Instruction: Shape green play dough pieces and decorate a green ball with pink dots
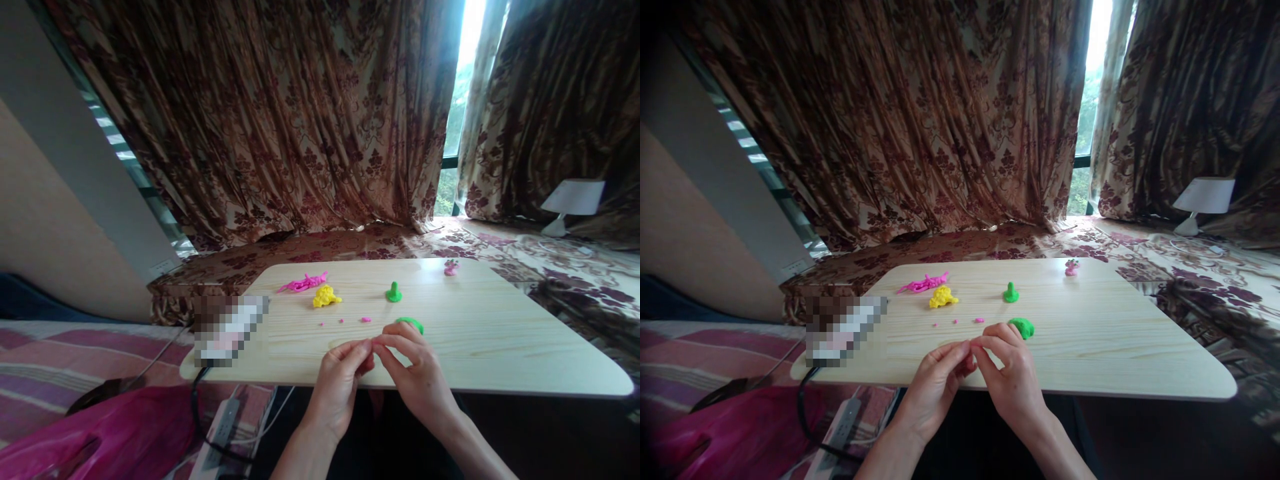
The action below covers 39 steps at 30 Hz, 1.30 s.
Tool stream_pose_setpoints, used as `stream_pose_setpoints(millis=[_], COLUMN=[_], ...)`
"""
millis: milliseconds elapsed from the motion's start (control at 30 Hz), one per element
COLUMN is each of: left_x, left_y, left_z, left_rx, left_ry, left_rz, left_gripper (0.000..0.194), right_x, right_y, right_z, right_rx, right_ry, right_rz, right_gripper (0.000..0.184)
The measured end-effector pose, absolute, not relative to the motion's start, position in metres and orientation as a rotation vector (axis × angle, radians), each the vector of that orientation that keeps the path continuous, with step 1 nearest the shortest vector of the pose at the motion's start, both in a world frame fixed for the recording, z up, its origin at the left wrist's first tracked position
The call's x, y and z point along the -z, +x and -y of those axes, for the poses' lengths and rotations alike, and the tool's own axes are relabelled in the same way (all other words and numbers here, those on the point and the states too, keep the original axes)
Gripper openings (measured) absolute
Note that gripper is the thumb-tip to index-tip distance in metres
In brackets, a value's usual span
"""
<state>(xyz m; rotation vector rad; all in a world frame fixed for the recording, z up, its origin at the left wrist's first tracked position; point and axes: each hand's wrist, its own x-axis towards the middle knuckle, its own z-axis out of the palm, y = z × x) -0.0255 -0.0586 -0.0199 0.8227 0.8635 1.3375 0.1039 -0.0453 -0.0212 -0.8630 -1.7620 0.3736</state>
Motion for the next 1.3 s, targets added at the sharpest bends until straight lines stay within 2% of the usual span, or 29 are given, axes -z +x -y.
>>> stream_pose_setpoints(millis=[333,567,700,933,1133,1300], left_x=[0.026,0.026,0.024,0.023,0.021,0.021], left_y=[-0.026,-0.027,-0.028,-0.027,-0.023,-0.022], left_z=[0.057,0.056,0.058,0.06,0.06,0.061], left_rx=[-1.29,-1.317,-1.323,-1.352,-1.349,-1.337], left_ry=[0.76,0.771,0.771,0.768,0.804,0.735], left_rz=[-0.828,-0.819,-0.844,-0.868,-0.875,-0.856], left_gripper=[0.016,0.02,0.014,0.014,0.018,0.019], right_x=[0.021,0.015,0.019,0.02,0.02,0.022], right_y=[0.109,0.109,0.102,0.107,0.1,0.101], right_z=[0.042,0.043,0.042,0.038,0.041,0.043], right_rx=[-0.45,-0.389,-0.502,-0.761,-0.6,-0.437], right_ry=[-0.858,-0.857,-0.905,-0.893,-0.851,-0.893], right_rz=[1.782,1.836,1.694,1.564,1.669,1.801], right_gripper=[0.014,0.012,0.012,0.017,0.014,0.02])
